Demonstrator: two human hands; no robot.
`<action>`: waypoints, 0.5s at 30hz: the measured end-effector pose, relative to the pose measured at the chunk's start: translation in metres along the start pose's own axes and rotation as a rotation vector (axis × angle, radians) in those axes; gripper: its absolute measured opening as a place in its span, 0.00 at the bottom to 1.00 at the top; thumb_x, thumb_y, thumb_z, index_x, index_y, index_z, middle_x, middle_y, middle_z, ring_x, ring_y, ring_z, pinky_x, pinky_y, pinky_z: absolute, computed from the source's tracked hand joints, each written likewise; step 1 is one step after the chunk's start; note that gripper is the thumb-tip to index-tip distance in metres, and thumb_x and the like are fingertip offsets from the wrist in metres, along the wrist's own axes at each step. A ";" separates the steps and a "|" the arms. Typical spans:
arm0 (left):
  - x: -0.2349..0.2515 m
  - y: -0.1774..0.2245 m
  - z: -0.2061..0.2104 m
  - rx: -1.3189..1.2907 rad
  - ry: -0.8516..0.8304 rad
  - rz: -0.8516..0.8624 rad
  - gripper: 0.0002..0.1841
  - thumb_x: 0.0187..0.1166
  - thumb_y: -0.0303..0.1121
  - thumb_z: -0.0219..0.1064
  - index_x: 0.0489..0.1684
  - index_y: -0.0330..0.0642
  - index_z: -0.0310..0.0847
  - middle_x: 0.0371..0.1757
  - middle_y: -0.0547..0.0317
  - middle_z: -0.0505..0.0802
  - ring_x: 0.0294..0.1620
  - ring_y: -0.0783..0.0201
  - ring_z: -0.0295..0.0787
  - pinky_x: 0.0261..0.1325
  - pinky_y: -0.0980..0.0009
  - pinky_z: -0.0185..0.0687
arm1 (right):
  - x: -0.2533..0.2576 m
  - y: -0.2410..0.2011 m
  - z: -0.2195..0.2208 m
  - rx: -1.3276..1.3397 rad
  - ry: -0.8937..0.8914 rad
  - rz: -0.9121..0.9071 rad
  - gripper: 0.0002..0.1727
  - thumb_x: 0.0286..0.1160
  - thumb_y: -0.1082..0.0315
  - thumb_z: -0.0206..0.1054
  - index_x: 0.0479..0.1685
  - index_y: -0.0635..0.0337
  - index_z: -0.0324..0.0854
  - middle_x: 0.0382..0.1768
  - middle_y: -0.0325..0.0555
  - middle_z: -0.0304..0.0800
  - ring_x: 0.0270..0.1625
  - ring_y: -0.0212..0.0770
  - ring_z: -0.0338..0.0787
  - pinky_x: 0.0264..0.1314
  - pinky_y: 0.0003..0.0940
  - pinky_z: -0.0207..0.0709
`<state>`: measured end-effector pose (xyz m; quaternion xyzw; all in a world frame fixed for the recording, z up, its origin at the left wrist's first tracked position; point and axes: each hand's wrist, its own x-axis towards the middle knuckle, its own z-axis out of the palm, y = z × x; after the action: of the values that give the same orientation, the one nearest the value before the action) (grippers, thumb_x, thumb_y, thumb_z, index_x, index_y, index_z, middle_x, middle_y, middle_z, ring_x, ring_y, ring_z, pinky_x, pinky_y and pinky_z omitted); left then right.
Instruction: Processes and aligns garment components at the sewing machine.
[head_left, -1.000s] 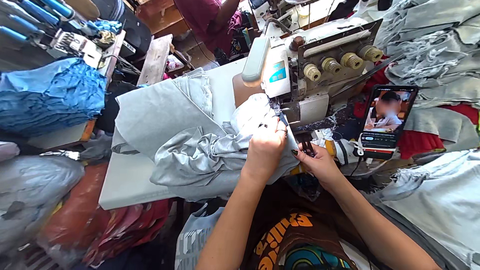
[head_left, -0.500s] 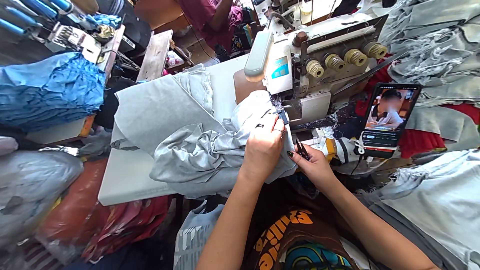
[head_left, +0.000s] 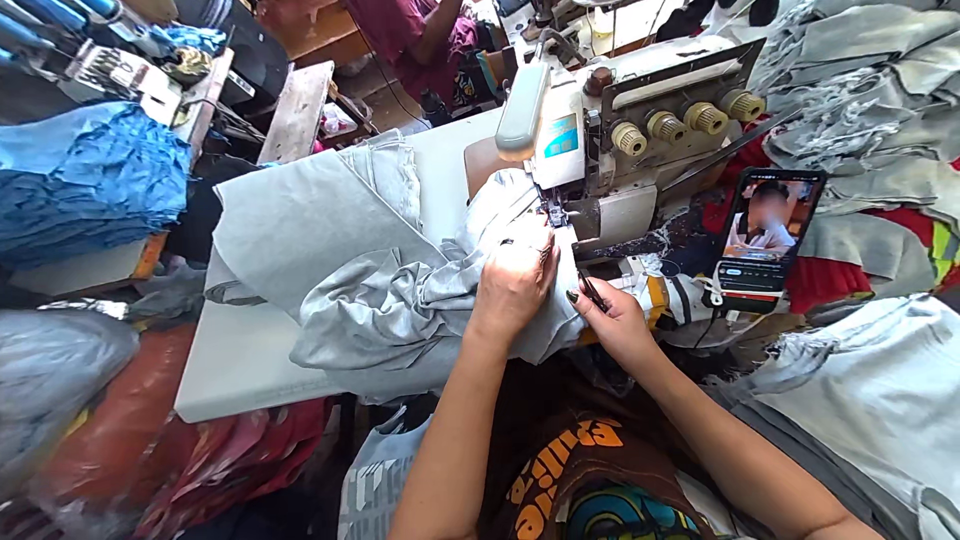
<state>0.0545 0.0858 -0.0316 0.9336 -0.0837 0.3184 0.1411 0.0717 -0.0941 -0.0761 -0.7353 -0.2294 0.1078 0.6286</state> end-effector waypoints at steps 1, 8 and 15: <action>0.000 0.000 0.000 -0.003 -0.001 -0.002 0.15 0.86 0.34 0.62 0.54 0.33 0.91 0.65 0.44 0.93 0.70 0.51 0.89 0.72 0.56 0.82 | -0.001 -0.001 0.000 -0.016 0.004 -0.007 0.14 0.85 0.61 0.62 0.47 0.61 0.89 0.34 0.35 0.89 0.39 0.19 0.83 0.47 0.18 0.78; 0.013 -0.012 0.002 0.020 -0.034 -0.046 0.15 0.86 0.33 0.59 0.55 0.33 0.90 0.64 0.45 0.93 0.69 0.51 0.90 0.72 0.53 0.82 | 0.010 -0.019 0.009 -0.268 0.027 -0.165 0.14 0.83 0.64 0.62 0.47 0.62 0.91 0.44 0.48 0.95 0.46 0.36 0.93 0.52 0.37 0.85; 0.036 -0.041 -0.014 -0.144 -0.229 -0.430 0.20 0.84 0.34 0.62 0.72 0.39 0.79 0.77 0.48 0.84 0.80 0.48 0.77 0.84 0.37 0.61 | 0.045 -0.046 0.034 -0.327 0.033 -0.235 0.10 0.79 0.70 0.67 0.47 0.66 0.91 0.40 0.54 0.94 0.44 0.48 0.94 0.50 0.50 0.87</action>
<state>0.0846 0.1268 -0.0078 0.9475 0.0789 0.1666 0.2611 0.0867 -0.0377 -0.0316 -0.7974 -0.3180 -0.0170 0.5127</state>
